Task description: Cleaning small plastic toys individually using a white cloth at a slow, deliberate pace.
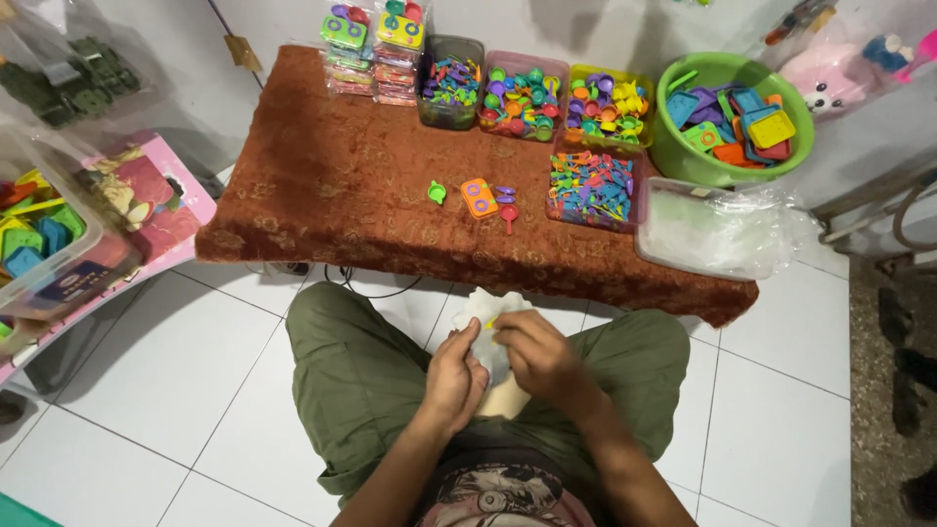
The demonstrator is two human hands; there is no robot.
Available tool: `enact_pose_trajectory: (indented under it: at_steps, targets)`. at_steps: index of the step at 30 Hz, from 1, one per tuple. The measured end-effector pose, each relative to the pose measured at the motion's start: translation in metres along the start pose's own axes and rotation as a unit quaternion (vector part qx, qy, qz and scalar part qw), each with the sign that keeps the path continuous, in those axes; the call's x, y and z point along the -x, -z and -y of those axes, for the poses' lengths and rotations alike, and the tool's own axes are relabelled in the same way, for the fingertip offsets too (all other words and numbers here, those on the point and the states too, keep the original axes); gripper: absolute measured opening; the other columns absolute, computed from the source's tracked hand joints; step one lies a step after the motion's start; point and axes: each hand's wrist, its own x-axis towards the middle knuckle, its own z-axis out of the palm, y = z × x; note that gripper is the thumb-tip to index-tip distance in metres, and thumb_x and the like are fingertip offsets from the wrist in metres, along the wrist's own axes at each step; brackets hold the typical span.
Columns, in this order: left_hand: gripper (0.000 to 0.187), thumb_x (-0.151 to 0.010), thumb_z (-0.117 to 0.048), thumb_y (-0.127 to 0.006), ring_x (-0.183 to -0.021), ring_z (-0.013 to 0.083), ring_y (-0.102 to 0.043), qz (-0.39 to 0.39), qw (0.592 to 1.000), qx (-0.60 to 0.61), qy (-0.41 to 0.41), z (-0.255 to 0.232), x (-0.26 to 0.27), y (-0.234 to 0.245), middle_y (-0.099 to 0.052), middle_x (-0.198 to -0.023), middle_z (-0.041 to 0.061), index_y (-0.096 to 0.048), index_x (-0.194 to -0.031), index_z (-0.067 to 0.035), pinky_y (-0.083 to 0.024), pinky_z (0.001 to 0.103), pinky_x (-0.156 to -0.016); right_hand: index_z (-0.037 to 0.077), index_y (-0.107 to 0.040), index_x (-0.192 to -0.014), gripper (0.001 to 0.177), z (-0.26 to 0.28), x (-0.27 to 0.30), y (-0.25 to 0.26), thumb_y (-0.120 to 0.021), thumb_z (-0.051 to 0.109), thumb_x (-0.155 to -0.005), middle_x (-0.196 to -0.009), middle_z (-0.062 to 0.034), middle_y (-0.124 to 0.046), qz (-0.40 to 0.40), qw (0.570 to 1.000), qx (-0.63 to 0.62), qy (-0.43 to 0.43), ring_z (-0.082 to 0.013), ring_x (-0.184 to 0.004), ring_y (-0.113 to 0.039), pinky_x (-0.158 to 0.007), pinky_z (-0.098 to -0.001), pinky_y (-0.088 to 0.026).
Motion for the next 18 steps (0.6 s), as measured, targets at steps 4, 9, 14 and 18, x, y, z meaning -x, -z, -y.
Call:
enact_pose_trajectory:
  at_steps: [4,9,14,18]
  targets:
    - [0.021,-0.098,-0.016,-0.066,-0.094,0.0321,-0.072,-0.003,1.000,0.025,0.002,-0.019,0.026,-0.035,-0.071,-0.099,0.021,-0.063,-0.099,0.005,-0.058,0.046,-0.088,0.000,-0.072,-0.089,0.015,-0.012,0.002,0.004,-0.060,-0.008,-0.092,-0.096,-0.0133,-0.071,-0.017,0.999,0.003,-0.031,-0.0341,-0.084,-0.071,-0.078,-0.0420,-0.059]
    - [0.025,-0.099,-0.017,-0.065,-0.096,0.0348,-0.072,-0.004,1.000,0.029,0.003,-0.004,0.004,-0.007,-0.071,-0.102,0.024,-0.064,-0.101,0.007,-0.058,0.048,-0.091,0.001,-0.072,-0.087,0.014,0.000,-0.005,0.000,-0.062,-0.007,-0.090,-0.093,-0.0141,-0.073,-0.029,0.998,-0.040,-0.030,-0.0364,-0.081,-0.070,-0.074,-0.0452,-0.058]
    - [0.023,-0.097,-0.016,-0.067,-0.095,0.0353,-0.073,-0.014,0.999,0.035,-0.002,0.006,-0.004,0.008,-0.073,-0.101,0.024,-0.066,-0.099,0.006,-0.059,0.047,-0.089,0.004,-0.072,-0.087,0.015,-0.001,-0.002,0.000,-0.060,-0.003,-0.093,-0.096,-0.0104,-0.073,-0.023,0.999,-0.004,-0.031,-0.0318,-0.083,-0.070,-0.077,-0.0409,-0.059]
    - [0.025,-0.099,-0.014,-0.065,-0.096,0.0338,-0.072,-0.010,1.000,0.029,-0.006,0.011,-0.007,0.013,-0.072,-0.100,0.024,-0.067,-0.100,0.010,-0.058,0.048,-0.090,0.001,-0.070,-0.086,0.014,-0.007,0.000,0.002,-0.060,-0.008,-0.090,-0.095,-0.0122,-0.070,-0.014,0.999,0.016,-0.043,-0.0327,-0.086,-0.071,-0.077,-0.0402,-0.060]
